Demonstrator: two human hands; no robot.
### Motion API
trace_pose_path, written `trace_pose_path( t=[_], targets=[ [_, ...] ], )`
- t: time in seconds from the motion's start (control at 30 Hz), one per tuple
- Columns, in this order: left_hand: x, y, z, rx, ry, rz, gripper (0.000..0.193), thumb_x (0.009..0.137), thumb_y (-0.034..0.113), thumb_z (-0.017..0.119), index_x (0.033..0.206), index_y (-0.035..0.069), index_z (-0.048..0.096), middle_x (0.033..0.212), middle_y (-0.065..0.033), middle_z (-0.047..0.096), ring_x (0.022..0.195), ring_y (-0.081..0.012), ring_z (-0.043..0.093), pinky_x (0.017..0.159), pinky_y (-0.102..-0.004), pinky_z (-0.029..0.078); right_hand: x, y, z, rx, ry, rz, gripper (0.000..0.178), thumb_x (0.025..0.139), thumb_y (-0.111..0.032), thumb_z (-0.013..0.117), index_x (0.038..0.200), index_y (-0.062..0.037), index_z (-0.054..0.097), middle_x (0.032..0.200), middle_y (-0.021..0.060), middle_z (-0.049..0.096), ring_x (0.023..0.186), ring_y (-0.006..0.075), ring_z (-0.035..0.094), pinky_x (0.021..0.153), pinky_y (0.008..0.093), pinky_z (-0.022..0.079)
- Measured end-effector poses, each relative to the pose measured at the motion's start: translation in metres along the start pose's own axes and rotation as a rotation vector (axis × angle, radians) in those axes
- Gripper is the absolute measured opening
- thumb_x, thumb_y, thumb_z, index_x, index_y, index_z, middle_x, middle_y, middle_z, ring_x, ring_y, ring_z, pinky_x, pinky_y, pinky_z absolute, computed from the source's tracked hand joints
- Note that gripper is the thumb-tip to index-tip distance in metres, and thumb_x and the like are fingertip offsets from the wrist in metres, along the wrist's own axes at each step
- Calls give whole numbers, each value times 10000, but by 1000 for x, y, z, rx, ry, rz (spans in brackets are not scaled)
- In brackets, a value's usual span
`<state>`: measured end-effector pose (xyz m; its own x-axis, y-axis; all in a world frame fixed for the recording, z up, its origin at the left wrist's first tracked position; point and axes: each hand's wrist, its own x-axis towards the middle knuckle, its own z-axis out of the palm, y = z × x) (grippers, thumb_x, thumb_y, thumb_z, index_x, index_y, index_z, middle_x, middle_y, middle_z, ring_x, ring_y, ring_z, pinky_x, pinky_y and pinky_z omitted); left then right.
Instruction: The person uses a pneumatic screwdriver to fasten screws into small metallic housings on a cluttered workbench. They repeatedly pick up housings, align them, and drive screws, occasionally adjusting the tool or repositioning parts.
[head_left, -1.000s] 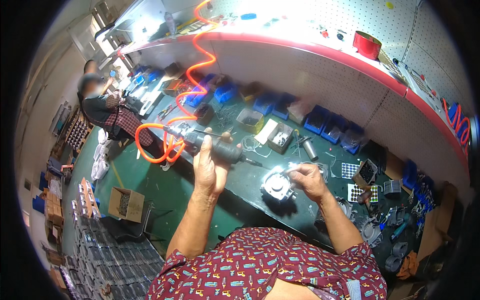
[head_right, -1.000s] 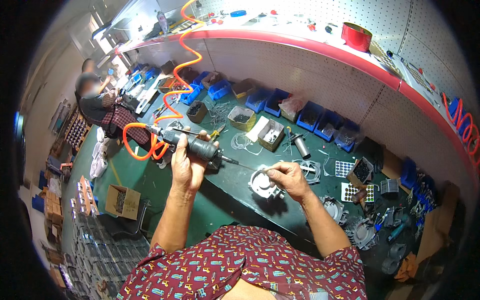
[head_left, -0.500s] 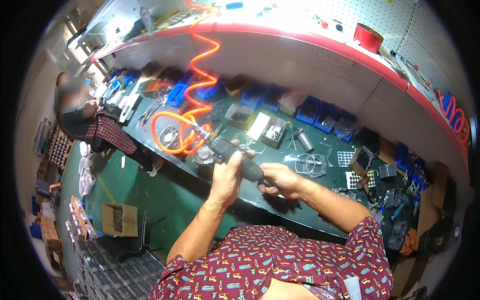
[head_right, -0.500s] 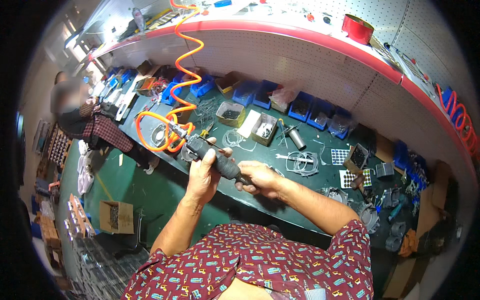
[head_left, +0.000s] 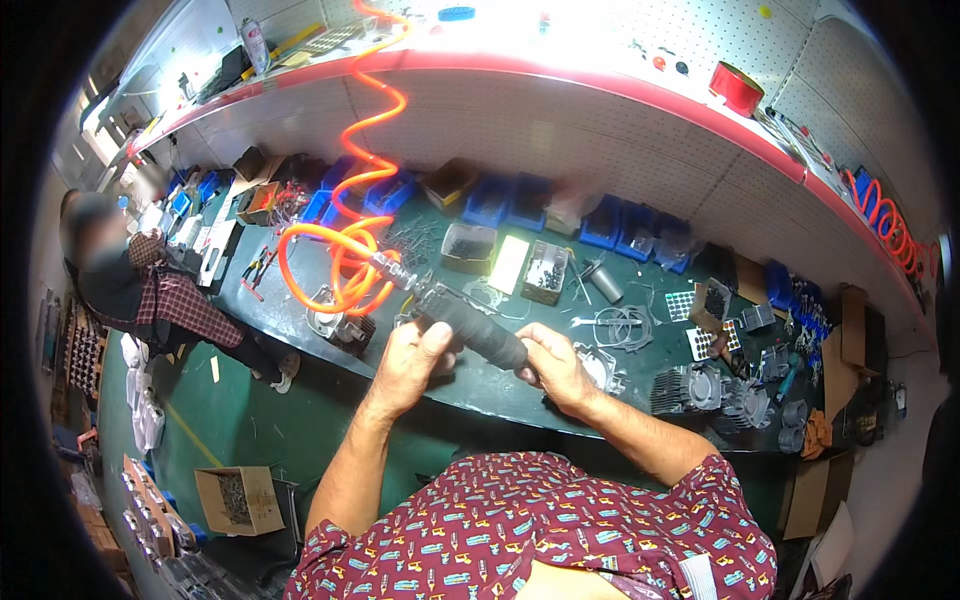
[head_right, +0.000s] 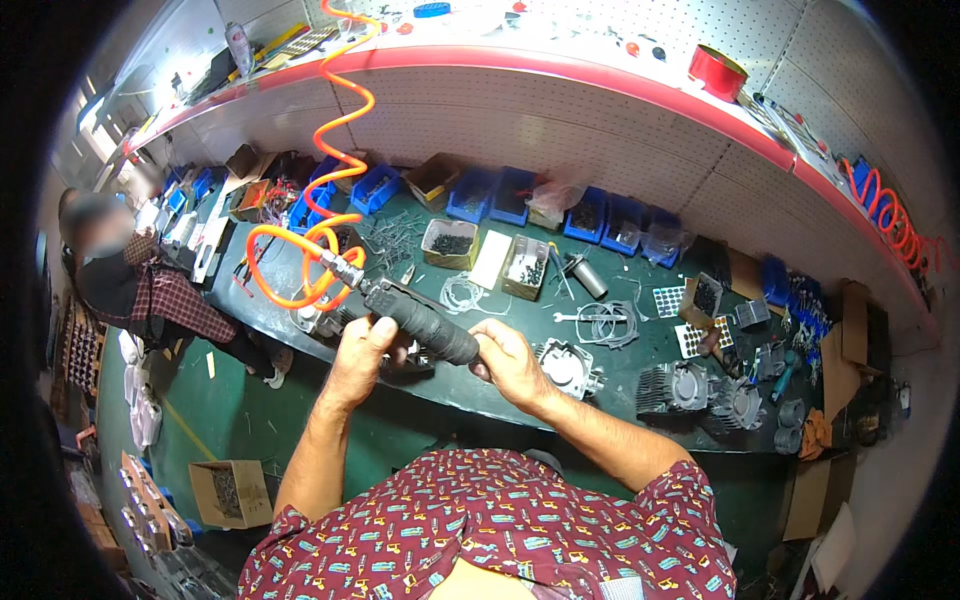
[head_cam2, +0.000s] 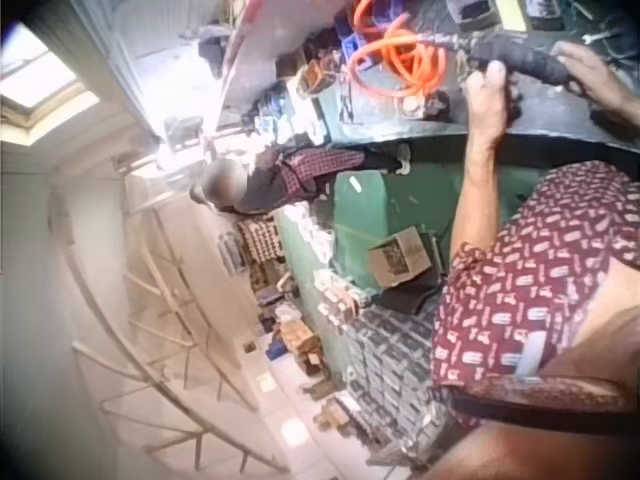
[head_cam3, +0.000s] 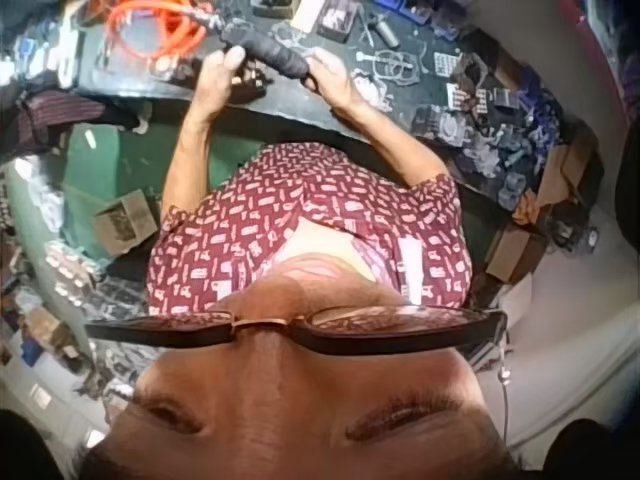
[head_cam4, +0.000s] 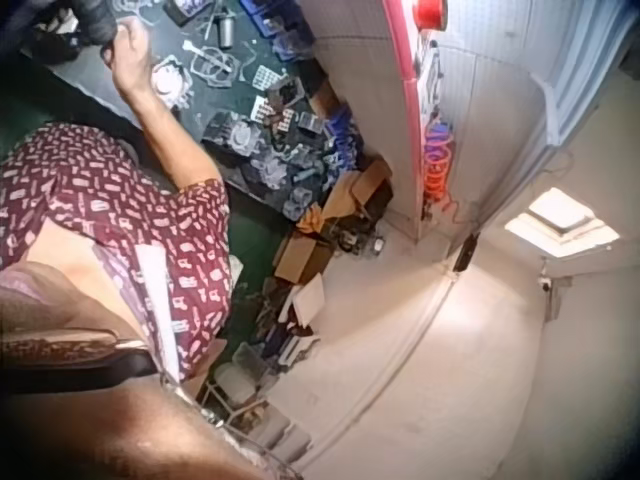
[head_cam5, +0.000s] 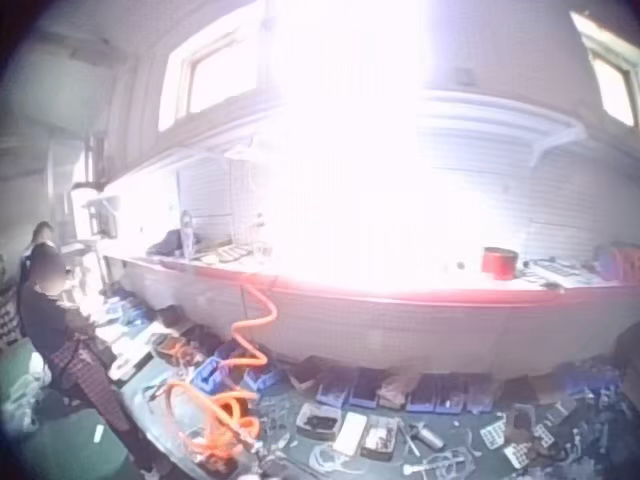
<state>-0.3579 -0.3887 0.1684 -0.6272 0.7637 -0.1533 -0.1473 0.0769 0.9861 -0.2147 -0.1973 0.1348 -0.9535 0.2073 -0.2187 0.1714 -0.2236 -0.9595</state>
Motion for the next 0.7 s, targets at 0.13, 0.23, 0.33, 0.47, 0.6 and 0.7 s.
trace_pose_path(
  t=[0.13, 0.23, 0.33, 0.47, 0.6, 0.7],
  targets=[
    [0, -3, -26, -160, -187, -6, 401, 1001, 420, 550, 825, 60, 549, 716, 35, 486, 625, -58, 419, 566, -238, 354, 5, 10, 16, 35, 37, 23, 216, 1008, -235, 490, 1051, -47, 585, 699, -9, 547, 557, 33, 434, 485, 192, 307],
    [2, 7, -50, 113, -215, 10, 412, 1008, 390, 548, 785, 47, 593, 657, 29, 513, 597, -78, 479, 552, -257, 398, 8, 6, 30, 87, 62, 94, 212, 1008, -245, 500, 1025, -55, 591, 696, -9, 549, 554, 32, 439, 478, 189, 298],
    [0, 28, -56, 874, -68, 407, 302, 959, 258, 608, 808, -3, 622, 637, -118, 592, 589, -283, 596, 570, -392, 466, 10, 1, 33, 128, 48, 167, 207, 1010, -253, 484, 1028, -73, 585, 656, -9, 537, 522, 36, 413, 449, 201, 275],
    [-7, 43, -56, 1217, 55, 536, 296, 891, 261, 682, 745, 17, 600, 672, -163, 604, 665, -342, 629, 607, -436, 498, 16, -4, 38, 86, 51, 174, 201, 1006, -242, 484, 1026, -69, 585, 663, -7, 536, 526, 39, 421, 451, 202, 280],
    [-11, 36, -66, 1184, 107, 585, 318, 821, 292, 761, 821, 5, 625, 745, -125, 647, 731, -280, 656, 668, -400, 527, 14, -25, 51, 30, 71, 101, 186, 1001, -220, 499, 1022, -56, 583, 692, 2, 552, 551, 43, 453, 470, 197, 306],
    [-14, 12, -59, -28, -21, 202, 741, 752, 466, 827, 1252, -7, 553, 1118, -110, 666, 1065, -220, 635, 932, -368, 516, 19, -13, 54, 0, 11, 31, 190, 1004, -199, 477, 1009, -40, 581, 706, 8, 561, 571, 56, 471, 496, 225, 347]
  ],
)
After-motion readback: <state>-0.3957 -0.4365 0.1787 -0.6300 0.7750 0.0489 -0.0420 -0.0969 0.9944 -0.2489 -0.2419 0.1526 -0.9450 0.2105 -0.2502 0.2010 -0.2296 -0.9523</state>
